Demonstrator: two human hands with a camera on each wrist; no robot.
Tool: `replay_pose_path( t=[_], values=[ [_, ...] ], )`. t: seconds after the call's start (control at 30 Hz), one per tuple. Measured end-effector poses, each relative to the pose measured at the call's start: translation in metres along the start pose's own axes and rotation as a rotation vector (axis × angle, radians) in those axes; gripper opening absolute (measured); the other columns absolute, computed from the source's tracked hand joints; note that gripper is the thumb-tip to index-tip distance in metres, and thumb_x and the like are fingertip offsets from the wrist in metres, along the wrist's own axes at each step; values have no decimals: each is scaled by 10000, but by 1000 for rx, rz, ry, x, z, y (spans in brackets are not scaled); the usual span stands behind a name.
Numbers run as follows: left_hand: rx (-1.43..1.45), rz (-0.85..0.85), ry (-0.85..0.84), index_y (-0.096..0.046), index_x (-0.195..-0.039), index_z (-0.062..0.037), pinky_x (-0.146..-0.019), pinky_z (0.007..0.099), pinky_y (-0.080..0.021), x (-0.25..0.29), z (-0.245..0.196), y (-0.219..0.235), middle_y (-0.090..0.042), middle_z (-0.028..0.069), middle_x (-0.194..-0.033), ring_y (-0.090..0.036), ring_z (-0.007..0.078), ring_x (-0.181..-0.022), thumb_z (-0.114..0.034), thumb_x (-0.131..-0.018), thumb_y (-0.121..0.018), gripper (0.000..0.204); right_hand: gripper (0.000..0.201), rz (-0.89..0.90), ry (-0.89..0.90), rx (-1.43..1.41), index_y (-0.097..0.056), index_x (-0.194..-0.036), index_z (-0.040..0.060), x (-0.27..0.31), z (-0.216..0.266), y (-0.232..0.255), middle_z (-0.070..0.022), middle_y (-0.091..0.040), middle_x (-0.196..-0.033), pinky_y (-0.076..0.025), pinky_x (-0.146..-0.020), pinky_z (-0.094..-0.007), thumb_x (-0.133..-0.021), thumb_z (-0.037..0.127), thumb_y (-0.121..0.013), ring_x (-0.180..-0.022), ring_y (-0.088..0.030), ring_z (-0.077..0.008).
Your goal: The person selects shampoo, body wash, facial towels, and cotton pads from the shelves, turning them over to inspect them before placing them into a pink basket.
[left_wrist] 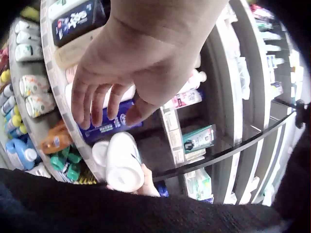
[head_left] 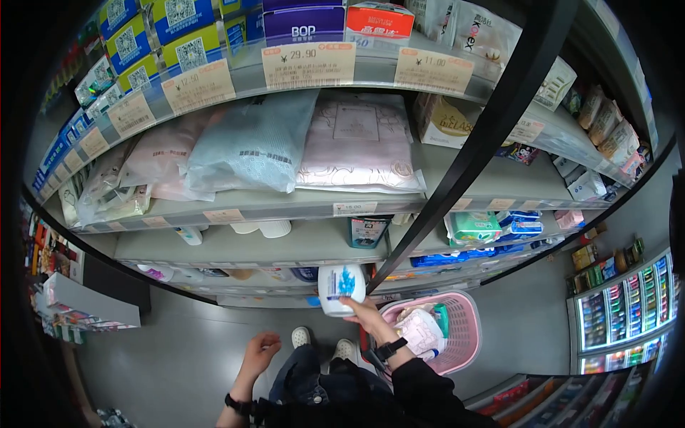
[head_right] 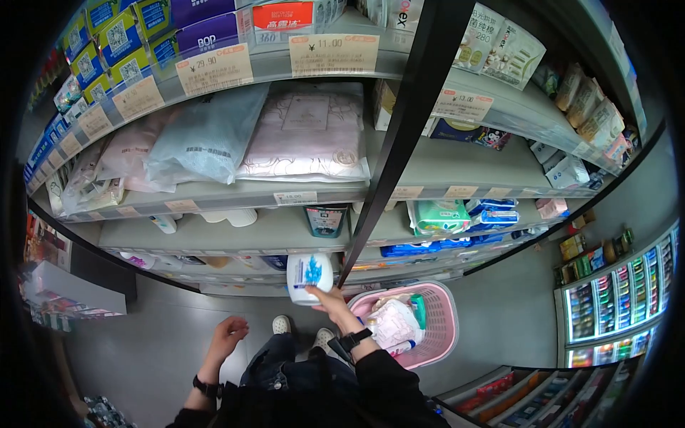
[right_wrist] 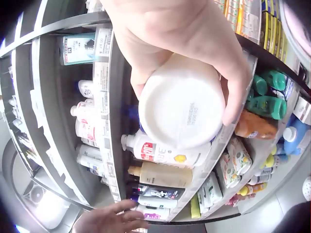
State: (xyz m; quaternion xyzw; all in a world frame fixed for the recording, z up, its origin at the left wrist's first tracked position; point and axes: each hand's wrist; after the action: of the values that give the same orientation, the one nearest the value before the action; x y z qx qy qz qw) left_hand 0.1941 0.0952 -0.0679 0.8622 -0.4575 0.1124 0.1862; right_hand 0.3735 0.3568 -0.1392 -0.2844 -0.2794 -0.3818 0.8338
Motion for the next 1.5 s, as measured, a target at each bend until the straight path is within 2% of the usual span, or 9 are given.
replay_pose_path(
  t=[0.1, 0.2, 0.37, 0.67, 0.73, 0.93, 1.0, 1.2, 1.5],
  values=[
    [349, 342, 216, -495, -1232, -31, -814, 315, -504, -46, 9, -17, -623, 101, -1095, -625, 186, -969, -164, -867, -659, 422, 568, 88, 9, -24, -481, -1282, 107, 29, -14, 1, -70, -601, -1165, -534, -813, -376, -797, 241, -745, -1041, -606, -215],
    [242, 381, 205, -455, -1280, -45, -875, 350, -493, -85, 5, -58, -594, 111, -1161, -601, 214, -1045, -217, -879, -657, 481, 602, 117, 3, -42, -457, -1305, 119, 41, -27, 4, -61, -594, -1182, -533, -820, -382, -789, 210, -752, -1066, -596, -213],
    [662, 555, 325, -384, -1333, -61, -917, 386, -486, -122, 24, -115, -567, 112, -1213, -565, 224, -1116, -117, -824, -715, 610, 646, 152, -20, 49, -415, -1343, 122, 55, -41, 15, -64, -589, -1202, -539, -841, -384, -792, 156, -750, -1094, -588, -211],
    [541, 555, 302, -390, -1326, -73, -903, 393, -501, -106, 23, -129, -571, 99, -1212, -566, 231, -1124, -91, -788, -746, 645, 615, 214, -94, 5, -428, -1329, 74, 76, -51, 30, -81, -581, -1215, -521, -899, -367, -799, 123, -737, -1105, -587, -217],
    [544, 574, 305, -389, -1329, -70, -911, 398, -501, -105, 18, -126, -572, 101, -1215, -572, 238, -1122, -89, -791, -742, 644, 623, 234, -107, 11, -433, -1352, 164, 74, -54, 31, -27, -574, -1234, -479, -911, -414, -808, 155, -736, -1139, -556, -203],
    [540, 554, 290, -409, -1317, -46, -905, 376, -507, -103, 10, -126, -583, 117, -1202, -586, 234, -1103, -91, -807, -724, 601, 609, 230, -76, 41, -452, -1335, 151, 68, -58, 30, -29, -591, -1206, -495, -870, -394, -801, 191, -742, -1107, -573, -202],
    [560, 546, 258, -425, -1299, -30, -903, 360, -505, -102, 13, -128, -587, 119, -1197, -587, 223, -1097, -90, -809, -721, 575, 587, 179, -109, 8, -442, -1318, 77, 70, -54, 28, -79, -586, -1206, -541, -873, -378, -807, 117, -729, -1090, -600, -221],
    [606, 482, 304, -434, -1280, -51, -911, 360, -479, -115, 7, -121, -581, 94, -1191, -573, 208, -1097, -91, -797, -714, 560, 577, 154, -37, -51, -472, -1308, 105, 55, -41, 26, -58, -607, -1174, -531, -816, -362, -813, 244, -734, -1045, -611, -215],
    [521, 591, 322, -50, -1504, -180, -898, 468, -467, -93, 2, -109, -409, 118, -1400, -460, 292, -1236, -35, -739, -734, 1036, 588, 152, -22, -85, -411, -1325, 57, 61, -34, 31, -108, -562, -1215, -549, -850, -434, -835, 182, -711, -1089, -586, -266]
  ],
)
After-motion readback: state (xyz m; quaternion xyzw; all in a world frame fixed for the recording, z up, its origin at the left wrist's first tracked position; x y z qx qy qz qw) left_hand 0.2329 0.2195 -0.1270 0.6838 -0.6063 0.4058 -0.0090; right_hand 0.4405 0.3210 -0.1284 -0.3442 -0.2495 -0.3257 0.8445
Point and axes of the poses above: each hand's wrist, its own x-axis away from the middle knuckle, its own y-axis out of the back of the hand, z = x × y
